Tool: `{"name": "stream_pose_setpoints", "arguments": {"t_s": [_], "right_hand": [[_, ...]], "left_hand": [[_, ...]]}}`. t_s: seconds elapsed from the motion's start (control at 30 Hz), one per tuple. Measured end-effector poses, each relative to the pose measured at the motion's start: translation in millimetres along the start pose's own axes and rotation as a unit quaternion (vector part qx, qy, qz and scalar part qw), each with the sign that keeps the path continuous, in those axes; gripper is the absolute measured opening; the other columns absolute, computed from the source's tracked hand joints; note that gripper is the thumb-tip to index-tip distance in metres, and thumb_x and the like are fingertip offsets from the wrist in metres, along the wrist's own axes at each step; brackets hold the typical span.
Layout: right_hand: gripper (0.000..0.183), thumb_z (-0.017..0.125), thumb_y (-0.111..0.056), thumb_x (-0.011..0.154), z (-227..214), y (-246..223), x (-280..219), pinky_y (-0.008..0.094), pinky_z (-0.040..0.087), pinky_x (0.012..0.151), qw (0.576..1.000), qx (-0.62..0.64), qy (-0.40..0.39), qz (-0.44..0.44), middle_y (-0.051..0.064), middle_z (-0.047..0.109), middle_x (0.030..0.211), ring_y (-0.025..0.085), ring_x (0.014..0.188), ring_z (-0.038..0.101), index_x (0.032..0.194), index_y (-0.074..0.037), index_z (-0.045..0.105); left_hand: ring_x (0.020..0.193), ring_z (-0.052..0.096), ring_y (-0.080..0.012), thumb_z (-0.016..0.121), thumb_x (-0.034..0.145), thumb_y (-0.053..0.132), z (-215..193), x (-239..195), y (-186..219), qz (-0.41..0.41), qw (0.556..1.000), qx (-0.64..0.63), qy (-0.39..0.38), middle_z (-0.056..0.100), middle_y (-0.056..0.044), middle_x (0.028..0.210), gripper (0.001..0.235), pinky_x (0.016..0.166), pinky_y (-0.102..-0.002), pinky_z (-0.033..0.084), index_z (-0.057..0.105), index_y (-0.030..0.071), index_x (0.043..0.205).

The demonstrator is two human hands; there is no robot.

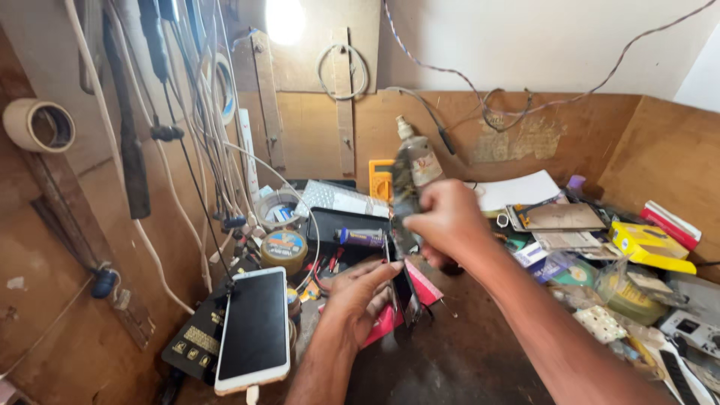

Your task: The person removes the back cover of a smartphone, disconnects the battery connector, and detaches the battery. They then use a screwdriver to loosen screws on the phone's internal frame and remove a metal shield. The person continues to manipulate internal components and connectors.

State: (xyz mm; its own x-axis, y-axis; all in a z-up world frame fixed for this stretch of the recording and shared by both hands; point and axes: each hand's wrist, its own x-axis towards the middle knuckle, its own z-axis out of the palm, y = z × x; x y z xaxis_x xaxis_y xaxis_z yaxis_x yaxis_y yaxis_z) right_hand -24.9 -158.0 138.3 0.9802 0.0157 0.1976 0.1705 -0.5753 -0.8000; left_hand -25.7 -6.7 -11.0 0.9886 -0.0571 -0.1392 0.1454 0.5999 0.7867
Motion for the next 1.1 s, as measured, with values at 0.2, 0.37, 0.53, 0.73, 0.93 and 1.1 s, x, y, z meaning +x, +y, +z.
{"name": "stream_pose_setpoints", "arguments": {"t_s": [0.2, 0.37, 0.53, 0.73, 0.93, 1.1], "right_hand": [[0.031, 0.077, -0.013, 0.085, -25, 60, -62, 0.034, 0.044, 0.027, 0.980, 0.179, 0.086, 0.022, 0.010, 0.059, 0.053, 0.018, 0.036, 0.059, 0.071, 0.004, 0.056], [0.022, 0.077, -0.014, 0.083, -10, 105, -67, 0.032, 0.041, 0.029, 0.952, 0.280, 0.094, 0.084, 0.009, 0.060, 0.057, 0.017, 0.037, 0.057, 0.075, 0.002, 0.065], [0.030, 0.080, -0.022, 0.085, 9, 134, -72, 0.033, 0.040, 0.028, 0.955, 0.273, 0.076, 0.082, 0.009, 0.060, 0.055, 0.017, 0.034, 0.056, 0.076, 0.002, 0.064], [0.033, 0.083, -0.025, 0.085, 24, 158, -71, 0.032, 0.037, 0.030, 0.970, 0.224, 0.016, 0.089, 0.009, 0.061, 0.051, 0.016, 0.033, 0.054, 0.076, 0.003, 0.067], [0.037, 0.082, -0.032, 0.086, 27, 164, -48, 0.031, 0.045, 0.037, 0.982, 0.117, -0.072, 0.129, 0.011, 0.067, 0.054, 0.017, 0.040, 0.062, 0.078, 0.003, 0.073], [0.045, 0.084, -0.051, 0.084, 11, 139, -44, 0.025, 0.048, 0.061, 0.972, -0.227, 0.039, 0.038, 0.003, 0.071, 0.064, 0.010, 0.061, 0.066, 0.084, -0.007, 0.081]], "left_hand": [[0.092, 0.074, -0.0185, 0.079, 0.080, 0.005, -7, -6, 4, -0.010, 0.996, -0.086, -0.003, 0.077, -0.009, 0.102, 0.038, 0.085, -0.031, 0.060, 0.068, 0.001, 0.116], [0.094, 0.071, -0.0194, 0.072, 0.095, 0.017, -5, -22, 3, 0.018, 0.978, -0.153, -0.140, 0.075, -0.008, 0.105, 0.031, 0.083, -0.036, 0.058, 0.065, 0.003, 0.121], [0.098, 0.074, -0.0249, 0.061, 0.095, 0.033, 1, -39, 7, -0.016, 0.982, -0.150, -0.111, 0.076, -0.014, 0.112, 0.044, 0.088, -0.041, 0.060, 0.066, 0.003, 0.127], [0.108, 0.071, -0.0271, 0.050, 0.097, 0.042, 4, -48, 16, 0.000, 0.970, -0.174, -0.168, 0.071, -0.015, 0.125, 0.058, 0.093, -0.044, 0.059, 0.060, 0.001, 0.137], [0.112, 0.068, -0.0309, 0.047, 0.100, 0.043, 5, -52, 20, 0.041, 0.953, -0.176, -0.243, 0.069, -0.018, 0.127, 0.058, 0.095, -0.049, 0.058, 0.055, 0.002, 0.139], [0.111, 0.071, -0.0317, 0.047, 0.099, 0.040, 2, -53, 21, 0.042, 0.962, -0.164, -0.216, 0.070, -0.019, 0.127, 0.055, 0.093, -0.051, 0.060, 0.054, 0.003, 0.139]]}}
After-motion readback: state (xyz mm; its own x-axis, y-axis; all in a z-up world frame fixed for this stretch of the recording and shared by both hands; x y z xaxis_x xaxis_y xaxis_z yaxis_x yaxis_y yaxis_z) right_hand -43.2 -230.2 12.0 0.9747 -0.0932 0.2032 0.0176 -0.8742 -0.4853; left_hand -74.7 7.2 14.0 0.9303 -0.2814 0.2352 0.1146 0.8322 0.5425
